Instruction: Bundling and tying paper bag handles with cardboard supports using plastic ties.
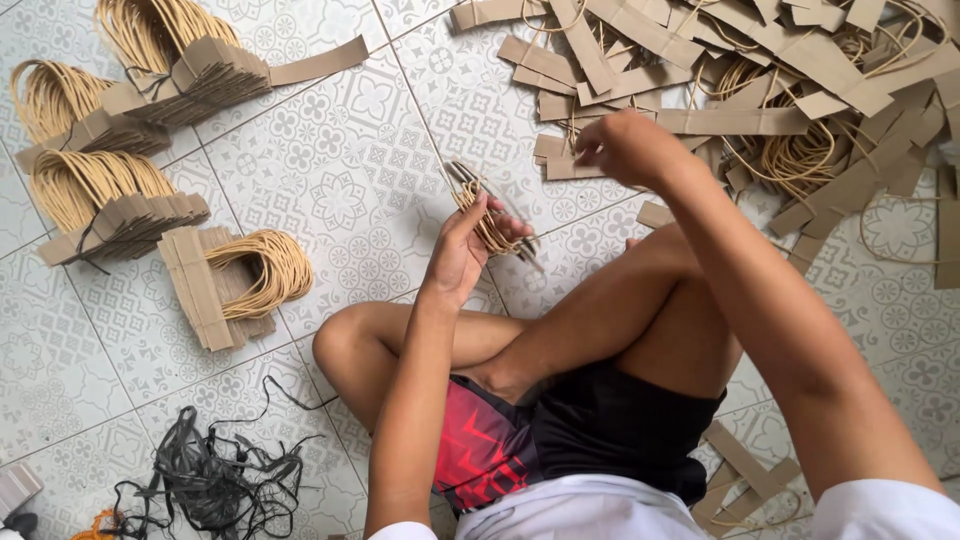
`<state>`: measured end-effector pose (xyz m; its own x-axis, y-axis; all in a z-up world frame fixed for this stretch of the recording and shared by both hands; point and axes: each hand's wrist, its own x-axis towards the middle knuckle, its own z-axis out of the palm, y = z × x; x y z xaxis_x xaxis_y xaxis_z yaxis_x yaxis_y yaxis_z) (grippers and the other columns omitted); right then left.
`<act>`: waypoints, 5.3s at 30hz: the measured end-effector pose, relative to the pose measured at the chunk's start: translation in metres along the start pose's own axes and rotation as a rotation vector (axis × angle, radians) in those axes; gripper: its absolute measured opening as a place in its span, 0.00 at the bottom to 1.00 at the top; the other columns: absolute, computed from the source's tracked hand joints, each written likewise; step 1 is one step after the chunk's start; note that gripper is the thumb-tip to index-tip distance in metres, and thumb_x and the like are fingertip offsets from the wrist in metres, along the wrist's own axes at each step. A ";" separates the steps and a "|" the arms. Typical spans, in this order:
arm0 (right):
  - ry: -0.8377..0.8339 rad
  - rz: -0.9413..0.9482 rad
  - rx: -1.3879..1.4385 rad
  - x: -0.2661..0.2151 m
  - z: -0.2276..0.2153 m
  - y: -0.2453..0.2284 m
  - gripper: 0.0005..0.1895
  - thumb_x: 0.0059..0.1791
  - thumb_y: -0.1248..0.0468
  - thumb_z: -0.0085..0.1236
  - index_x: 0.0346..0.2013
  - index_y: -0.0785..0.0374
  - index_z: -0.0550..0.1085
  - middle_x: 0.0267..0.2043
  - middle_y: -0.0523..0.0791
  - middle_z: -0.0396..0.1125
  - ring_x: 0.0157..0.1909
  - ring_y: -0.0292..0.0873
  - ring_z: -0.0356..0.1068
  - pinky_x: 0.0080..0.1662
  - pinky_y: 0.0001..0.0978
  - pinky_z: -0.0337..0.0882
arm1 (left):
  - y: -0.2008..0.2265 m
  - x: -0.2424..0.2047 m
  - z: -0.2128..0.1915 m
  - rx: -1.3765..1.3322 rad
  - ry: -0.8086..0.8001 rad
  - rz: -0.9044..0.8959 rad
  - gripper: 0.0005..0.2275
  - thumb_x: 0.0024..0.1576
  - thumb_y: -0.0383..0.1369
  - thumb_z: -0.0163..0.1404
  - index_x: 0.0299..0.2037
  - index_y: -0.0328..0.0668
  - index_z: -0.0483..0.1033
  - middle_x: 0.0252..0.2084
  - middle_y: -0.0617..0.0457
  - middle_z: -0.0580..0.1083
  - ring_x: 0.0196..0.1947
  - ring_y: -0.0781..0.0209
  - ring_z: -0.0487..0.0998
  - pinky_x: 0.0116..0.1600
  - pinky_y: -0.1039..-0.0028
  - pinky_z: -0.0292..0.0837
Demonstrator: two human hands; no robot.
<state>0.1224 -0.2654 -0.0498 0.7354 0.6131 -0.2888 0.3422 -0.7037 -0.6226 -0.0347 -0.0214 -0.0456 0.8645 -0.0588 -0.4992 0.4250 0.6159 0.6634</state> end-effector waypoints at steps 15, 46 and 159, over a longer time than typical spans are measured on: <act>0.264 0.303 -0.208 0.070 0.106 0.158 0.15 0.43 0.65 0.74 0.43 0.63 0.82 0.50 0.60 0.63 0.45 0.70 0.75 0.43 0.60 0.77 | -0.022 -0.043 -0.010 -0.052 -0.062 -0.060 0.12 0.66 0.39 0.48 0.54 0.43 0.70 0.34 0.41 0.81 0.32 0.47 0.85 0.31 0.69 0.83; 0.461 -0.186 0.400 0.002 0.019 0.031 0.07 0.52 0.77 0.59 0.42 0.66 0.80 0.47 0.49 0.70 0.44 0.44 0.73 0.48 0.31 0.79 | 0.023 -0.052 0.002 0.077 0.133 0.085 0.14 0.63 0.41 0.50 0.27 0.43 0.71 0.28 0.48 0.75 0.22 0.68 0.72 0.22 0.83 0.58; 0.633 0.800 0.562 -0.169 0.151 0.212 0.08 0.49 0.54 0.59 0.40 0.49 0.78 0.39 0.42 0.78 0.46 0.56 0.78 0.48 0.54 0.76 | -0.067 -0.093 0.249 0.216 -0.457 -0.265 0.13 0.67 0.33 0.40 0.57 0.34 0.61 0.33 0.33 0.79 0.33 0.40 0.85 0.40 0.54 0.85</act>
<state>-0.0179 -0.4642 -0.2422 0.8389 -0.3346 -0.4292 -0.5426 -0.4534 -0.7071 -0.0771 -0.2532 0.0954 0.7287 -0.5530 -0.4040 0.6469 0.3620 0.6712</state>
